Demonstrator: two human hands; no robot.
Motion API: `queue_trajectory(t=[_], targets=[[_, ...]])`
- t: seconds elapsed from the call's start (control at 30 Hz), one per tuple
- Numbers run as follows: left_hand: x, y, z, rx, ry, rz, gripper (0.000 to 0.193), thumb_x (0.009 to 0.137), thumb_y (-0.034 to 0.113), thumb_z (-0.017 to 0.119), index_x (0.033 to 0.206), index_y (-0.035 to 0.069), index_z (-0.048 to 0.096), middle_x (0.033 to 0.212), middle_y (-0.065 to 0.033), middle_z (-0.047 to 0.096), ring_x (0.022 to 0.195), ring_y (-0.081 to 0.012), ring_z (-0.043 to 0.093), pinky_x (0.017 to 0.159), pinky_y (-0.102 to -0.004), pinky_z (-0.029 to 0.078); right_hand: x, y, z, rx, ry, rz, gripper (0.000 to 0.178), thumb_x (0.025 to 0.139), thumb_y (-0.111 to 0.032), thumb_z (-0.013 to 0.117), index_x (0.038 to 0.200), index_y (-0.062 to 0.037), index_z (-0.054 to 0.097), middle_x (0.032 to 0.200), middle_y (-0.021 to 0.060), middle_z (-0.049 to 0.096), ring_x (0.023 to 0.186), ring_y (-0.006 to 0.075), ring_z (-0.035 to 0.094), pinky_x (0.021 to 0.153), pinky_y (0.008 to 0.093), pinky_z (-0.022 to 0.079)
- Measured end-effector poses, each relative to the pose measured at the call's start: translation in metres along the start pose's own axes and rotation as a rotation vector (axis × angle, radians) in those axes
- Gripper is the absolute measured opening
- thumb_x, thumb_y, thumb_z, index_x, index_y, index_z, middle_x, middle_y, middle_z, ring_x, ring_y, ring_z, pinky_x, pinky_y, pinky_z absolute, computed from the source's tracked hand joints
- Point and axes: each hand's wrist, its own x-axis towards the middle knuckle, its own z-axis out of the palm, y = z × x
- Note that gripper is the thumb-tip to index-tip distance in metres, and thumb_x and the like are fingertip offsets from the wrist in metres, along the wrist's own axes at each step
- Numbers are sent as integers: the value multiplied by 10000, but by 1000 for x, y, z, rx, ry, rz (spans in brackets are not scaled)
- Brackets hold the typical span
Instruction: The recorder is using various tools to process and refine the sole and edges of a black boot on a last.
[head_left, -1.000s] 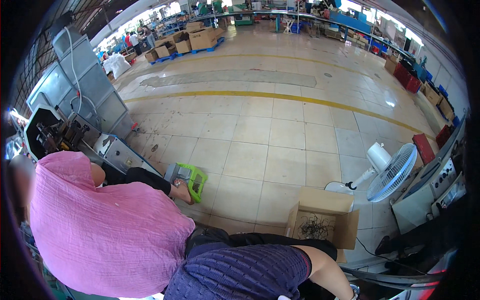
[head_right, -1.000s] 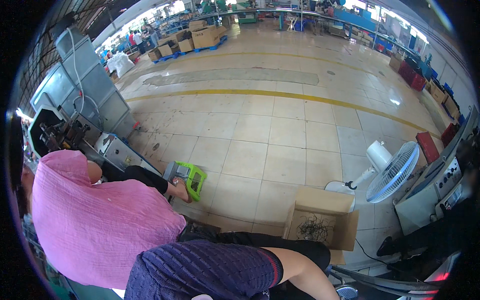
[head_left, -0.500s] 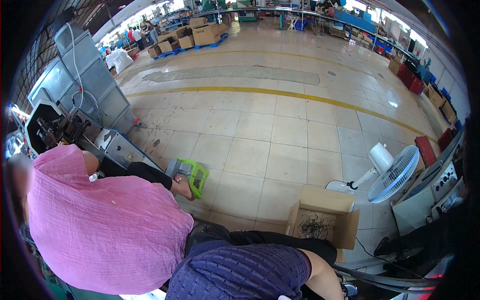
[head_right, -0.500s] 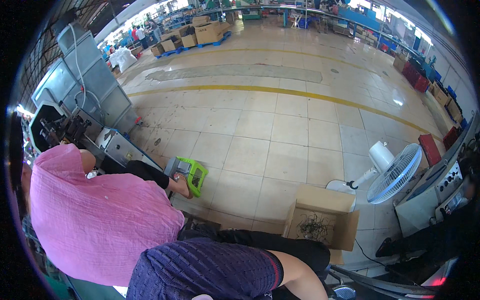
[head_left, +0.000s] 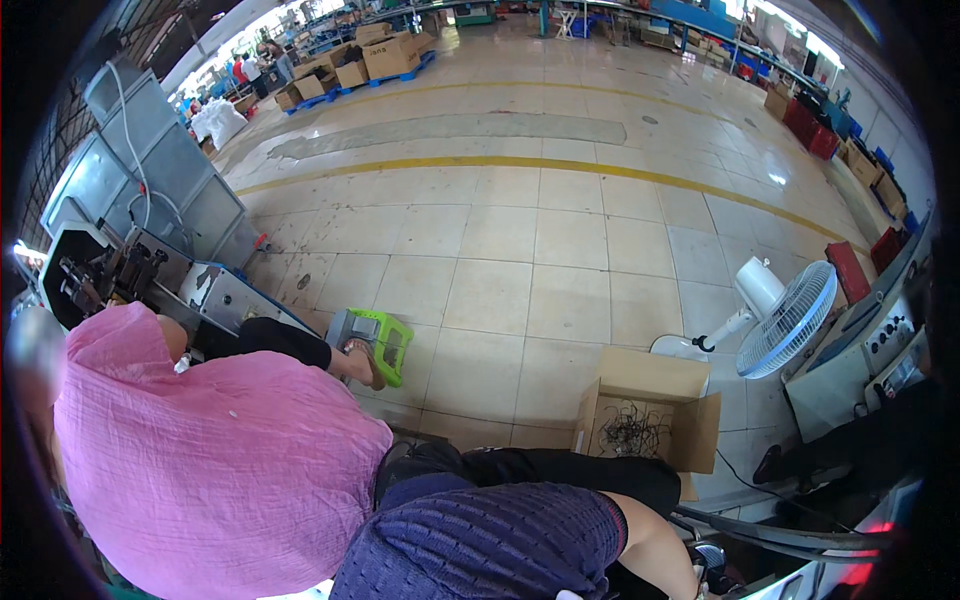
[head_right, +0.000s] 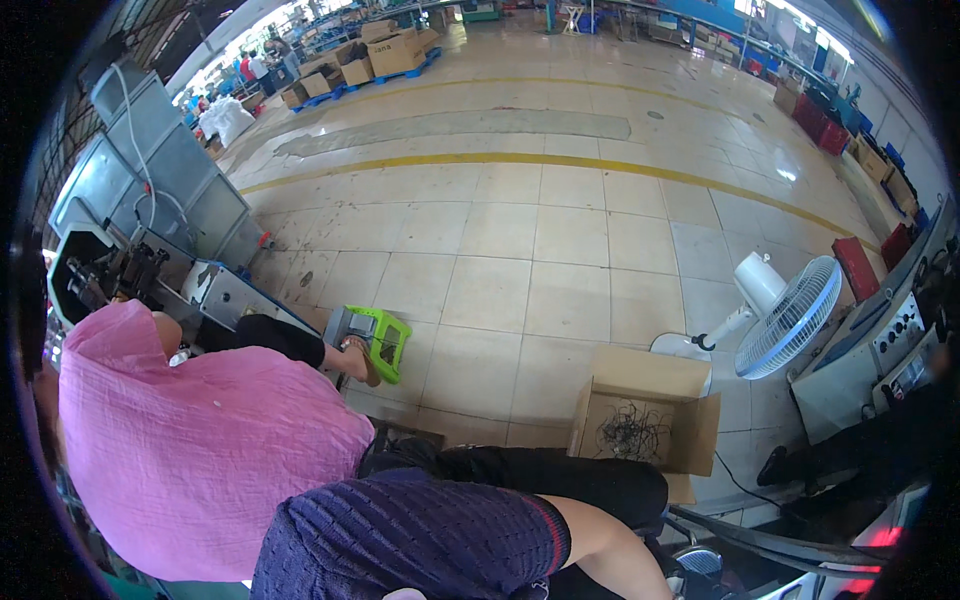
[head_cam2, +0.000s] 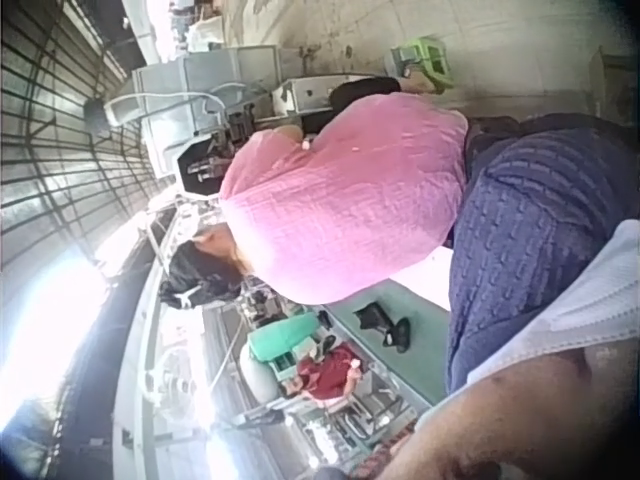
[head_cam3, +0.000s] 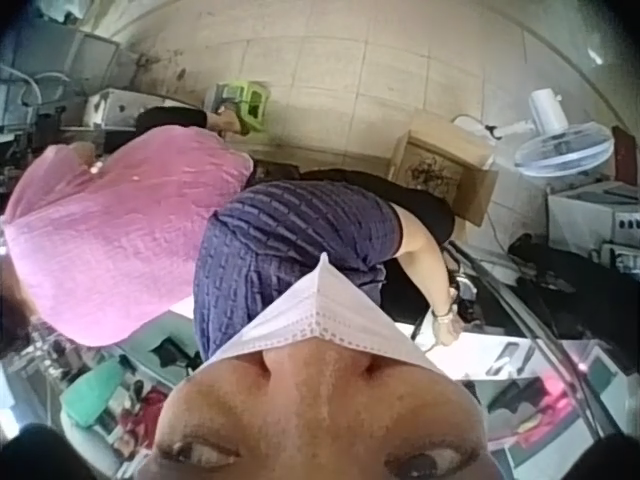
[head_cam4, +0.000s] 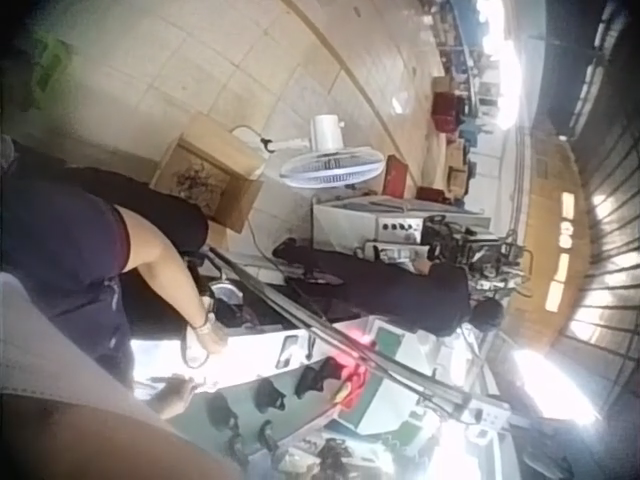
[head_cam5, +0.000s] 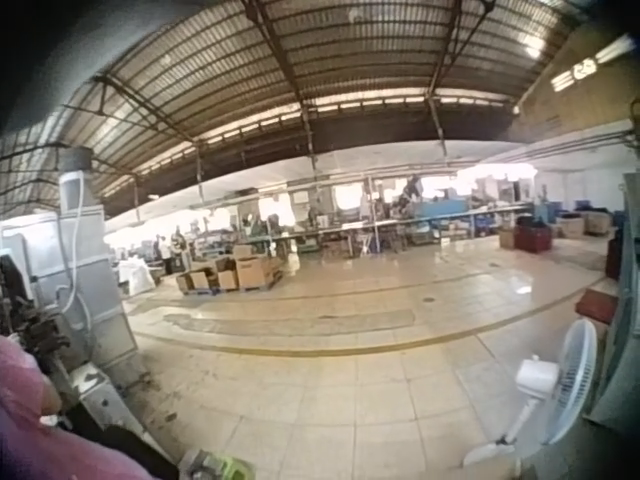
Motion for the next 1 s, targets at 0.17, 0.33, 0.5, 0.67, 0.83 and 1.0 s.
queue_trajectory(t=[0.17,0.33,0.5,0.67,0.83,1.0], targets=[[11,29,31,-23,-9,-21,454,639,447,739,729,2,727,718,-202,684,677,-330,672,720,-435,538,-30,-16,-8,-19,-3,57,625,927,-183,601,1497,-137,348,1270,227,589,1049,298,642,827,406,540],[-4,61,26,-346,-318,26,584,550,576,799,803,51,763,828,-131,728,763,-286,696,722,-406,553,-55,25,7,1088,-52,1053,667,925,-86,558,1528,-131,276,1537,145,302,1416,273,279,1048,388,405],[-119,82,-9,-16,186,111,167,651,88,690,809,56,646,904,-157,613,924,-306,543,832,-415,432,5,23,-19,871,-295,914,732,827,54,480,1519,-80,285,1146,107,632,925,182,655,745,299,483],[-126,78,-47,-128,65,86,905,598,59,812,1378,-103,384,1181,-219,572,1129,-356,511,1018,-427,388,17,-2,-7,934,-167,1117,634,966,-47,505,1527,-72,212,746,25,535,659,130,589,587,284,489],[-128,86,-36,-64,43,253,888,583,106,850,1352,-71,443,1262,-205,561,1204,-331,510,1058,-409,376,-23,-24,39,612,99,967,592,943,-62,544,1473,-34,282,722,229,645,590,377,648,583,428,500],[-134,82,-37,-21,78,269,855,596,133,841,1345,-42,469,1262,-182,580,1200,-316,534,1071,-404,372,-31,-22,48,459,125,868,591,933,-113,585,1449,-39,306,799,285,649,662,463,634,589,487,492]])
